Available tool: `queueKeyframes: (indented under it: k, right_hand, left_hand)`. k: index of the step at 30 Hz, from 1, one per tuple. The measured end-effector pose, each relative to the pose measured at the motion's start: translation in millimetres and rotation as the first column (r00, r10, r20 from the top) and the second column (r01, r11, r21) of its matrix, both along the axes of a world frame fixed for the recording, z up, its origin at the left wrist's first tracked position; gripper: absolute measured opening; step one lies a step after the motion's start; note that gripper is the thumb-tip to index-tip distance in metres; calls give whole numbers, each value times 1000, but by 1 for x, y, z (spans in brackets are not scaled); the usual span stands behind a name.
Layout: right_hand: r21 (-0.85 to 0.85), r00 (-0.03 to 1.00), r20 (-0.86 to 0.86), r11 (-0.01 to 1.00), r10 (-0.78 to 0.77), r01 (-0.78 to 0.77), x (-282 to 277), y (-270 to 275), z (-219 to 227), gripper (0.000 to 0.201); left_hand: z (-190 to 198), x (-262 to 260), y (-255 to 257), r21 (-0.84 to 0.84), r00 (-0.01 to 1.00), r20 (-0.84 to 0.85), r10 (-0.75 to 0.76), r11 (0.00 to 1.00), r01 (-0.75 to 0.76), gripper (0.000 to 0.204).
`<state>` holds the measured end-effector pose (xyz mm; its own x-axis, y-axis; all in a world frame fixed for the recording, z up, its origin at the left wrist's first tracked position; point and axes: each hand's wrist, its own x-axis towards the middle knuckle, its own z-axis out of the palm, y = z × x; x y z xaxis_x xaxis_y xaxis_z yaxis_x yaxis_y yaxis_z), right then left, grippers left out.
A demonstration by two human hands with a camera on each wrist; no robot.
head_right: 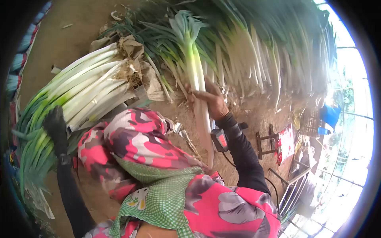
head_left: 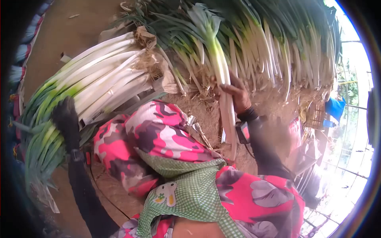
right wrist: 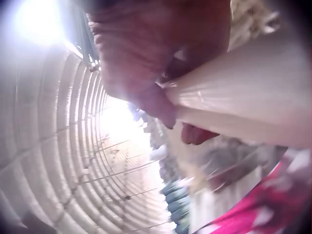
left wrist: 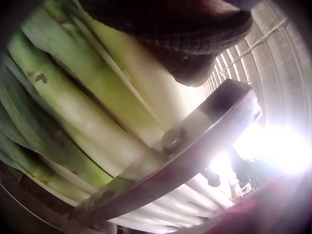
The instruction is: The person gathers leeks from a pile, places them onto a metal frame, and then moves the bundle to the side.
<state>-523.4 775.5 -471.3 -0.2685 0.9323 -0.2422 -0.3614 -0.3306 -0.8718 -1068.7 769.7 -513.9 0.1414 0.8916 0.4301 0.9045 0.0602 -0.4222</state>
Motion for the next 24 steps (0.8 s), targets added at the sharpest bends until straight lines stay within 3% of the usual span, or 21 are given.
queueKeyframes:
  k: [1, 3, 5, 7, 8, 9, 11, 12, 13, 15, 17, 19, 20, 21, 23, 24]
  right_hand:
    - [44, 999, -54, 999, 9, -7, -8, 2, 20, 58]
    - [105, 972, -229, 994, 43, -20, -31, 3, 60, 63]
    - [204, 985, -159, 979, 64, -31, -53, 1, 93, 66]
    - [323, 991, -15, 939, 131, -119, -83, -3, 126, 69]
    - [383, 976, -12, 903, 216, -195, -100, -1, 139, 72]
    - [472, 954, 133, 829, 270, -300, -115, 5, 150, 72]
    - [587, 891, 341, 672, 300, -451, -156, 24, 159, 75]
    - [630, 876, 377, 610, 300, -481, -176, 41, 149, 74]
    - [675, 826, 496, 478, 269, -561, -197, 67, 134, 76]
    - [662, 706, 709, 339, 9, -669, -244, 103, 115, 76]
    - [803, 790, 596, 89, -140, -590, -304, 125, 79, 75]
    - [692, 679, 693, -41, -241, -721, -343, 144, 23, 73]
    - [579, 569, 781, -43, -257, -814, -352, 145, 1, 73]
    - [454, 449, 851, -49, -272, -890, -357, 143, -21, 74]
    - [607, 608, 774, -66, -178, -792, -351, 146, -69, 75]
    - [613, 611, 784, -19, -111, -790, -348, 145, -60, 74]
  left_hand:
    - [3, 6, -3, 20, 998, -63, 17, 1000, -16, 17]
    - [4, 4, -5, 113, 992, -91, -86, 989, 96, 15]
    - [10, 14, -7, 68, 997, -83, 2, 998, 4, 19]
    - [15, 24, -4, -199, 979, 15, 205, 960, -198, 17]
    - [10, 17, -2, -184, 982, 33, 186, 967, -177, 17]
    - [2, 10, -2, -176, 985, 46, 165, 972, -155, 17]
    - [-2, 9, -5, 63, 994, 104, 37, 997, -44, 20]
    - [2, 11, -8, 92, 988, 154, 17, 995, -31, 21]
    - [5, 15, -7, 125, 978, 207, -13, 992, -13, 22]
    - [8, 19, -8, 50, 965, 259, 47, 997, -61, 24]
    - [13, 21, -11, -9, 960, 265, 95, 995, -96, 25]
    - [16, 23, -11, -49, 965, 233, 121, 992, -112, 26]
    - [14, 20, -11, -24, 944, 320, 76, 997, -72, 28]
    - [-3, 15, -8, 116, 936, 351, -7, 993, -36, 28]
    - [-5, 15, -9, 150, 937, 350, -25, 988, -30, 29]
    - [5, 14, -7, 112, 933, 361, -1, 993, -42, 28]
